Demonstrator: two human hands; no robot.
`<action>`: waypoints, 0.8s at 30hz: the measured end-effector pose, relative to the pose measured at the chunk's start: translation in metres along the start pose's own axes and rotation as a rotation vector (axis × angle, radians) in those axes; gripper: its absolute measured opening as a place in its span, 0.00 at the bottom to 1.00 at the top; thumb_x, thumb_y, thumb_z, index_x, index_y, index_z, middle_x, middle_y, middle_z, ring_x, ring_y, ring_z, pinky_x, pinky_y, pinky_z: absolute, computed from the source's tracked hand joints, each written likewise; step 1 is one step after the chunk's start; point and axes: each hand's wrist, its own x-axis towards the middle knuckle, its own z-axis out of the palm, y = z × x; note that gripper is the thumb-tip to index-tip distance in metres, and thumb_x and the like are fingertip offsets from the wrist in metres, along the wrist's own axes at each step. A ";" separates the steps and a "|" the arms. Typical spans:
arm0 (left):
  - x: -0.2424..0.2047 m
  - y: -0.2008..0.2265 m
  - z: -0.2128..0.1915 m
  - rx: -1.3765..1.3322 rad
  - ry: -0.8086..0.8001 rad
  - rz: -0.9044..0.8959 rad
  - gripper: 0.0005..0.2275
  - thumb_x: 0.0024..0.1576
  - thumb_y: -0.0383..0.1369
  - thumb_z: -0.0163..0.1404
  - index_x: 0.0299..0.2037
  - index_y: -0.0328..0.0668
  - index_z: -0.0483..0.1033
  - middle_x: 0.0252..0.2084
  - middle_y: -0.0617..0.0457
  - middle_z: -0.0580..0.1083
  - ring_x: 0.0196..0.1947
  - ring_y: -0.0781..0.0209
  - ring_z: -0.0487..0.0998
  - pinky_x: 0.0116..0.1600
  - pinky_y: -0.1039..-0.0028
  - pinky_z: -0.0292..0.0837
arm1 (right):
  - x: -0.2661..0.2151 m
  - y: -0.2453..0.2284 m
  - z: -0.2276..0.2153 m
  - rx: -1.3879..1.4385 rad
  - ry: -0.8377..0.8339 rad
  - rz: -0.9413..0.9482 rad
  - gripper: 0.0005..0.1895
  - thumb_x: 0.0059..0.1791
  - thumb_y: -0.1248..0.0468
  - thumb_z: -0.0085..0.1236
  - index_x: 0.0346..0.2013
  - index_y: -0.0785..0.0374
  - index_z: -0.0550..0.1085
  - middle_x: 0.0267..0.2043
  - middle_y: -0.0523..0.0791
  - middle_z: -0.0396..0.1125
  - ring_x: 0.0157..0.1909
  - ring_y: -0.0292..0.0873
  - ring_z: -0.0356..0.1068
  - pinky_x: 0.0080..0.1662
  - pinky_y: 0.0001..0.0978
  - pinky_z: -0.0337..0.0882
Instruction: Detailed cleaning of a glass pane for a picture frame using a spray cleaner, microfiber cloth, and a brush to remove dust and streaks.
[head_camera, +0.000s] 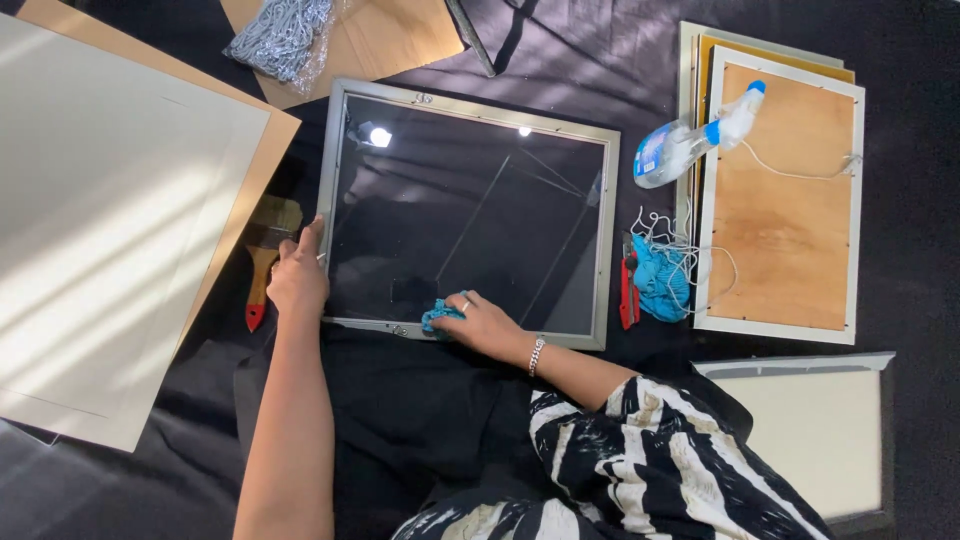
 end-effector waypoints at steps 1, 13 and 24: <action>0.000 0.001 0.000 0.000 0.001 -0.001 0.30 0.64 0.26 0.50 0.72 0.75 0.59 0.55 0.43 0.69 0.52 0.30 0.76 0.51 0.37 0.77 | 0.006 0.013 -0.002 0.000 0.000 -0.001 0.10 0.55 0.59 0.52 0.52 0.48 0.72 0.51 0.50 0.62 0.45 0.57 0.69 0.45 0.43 0.75; -0.010 0.009 -0.012 0.013 0.007 0.019 0.31 0.63 0.22 0.50 0.73 0.71 0.60 0.53 0.41 0.69 0.50 0.30 0.77 0.50 0.41 0.78 | 0.143 0.215 -0.030 -0.467 0.453 0.270 0.09 0.50 0.59 0.60 0.44 0.41 0.73 0.47 0.44 0.59 0.44 0.53 0.64 0.40 0.47 0.69; -0.010 0.008 -0.009 0.058 0.018 0.029 0.32 0.63 0.24 0.48 0.74 0.73 0.56 0.54 0.43 0.68 0.51 0.30 0.77 0.51 0.37 0.77 | 0.103 0.179 -0.022 -0.231 0.345 0.362 0.13 0.55 0.56 0.53 0.55 0.43 0.71 0.54 0.45 0.61 0.51 0.53 0.65 0.54 0.46 0.69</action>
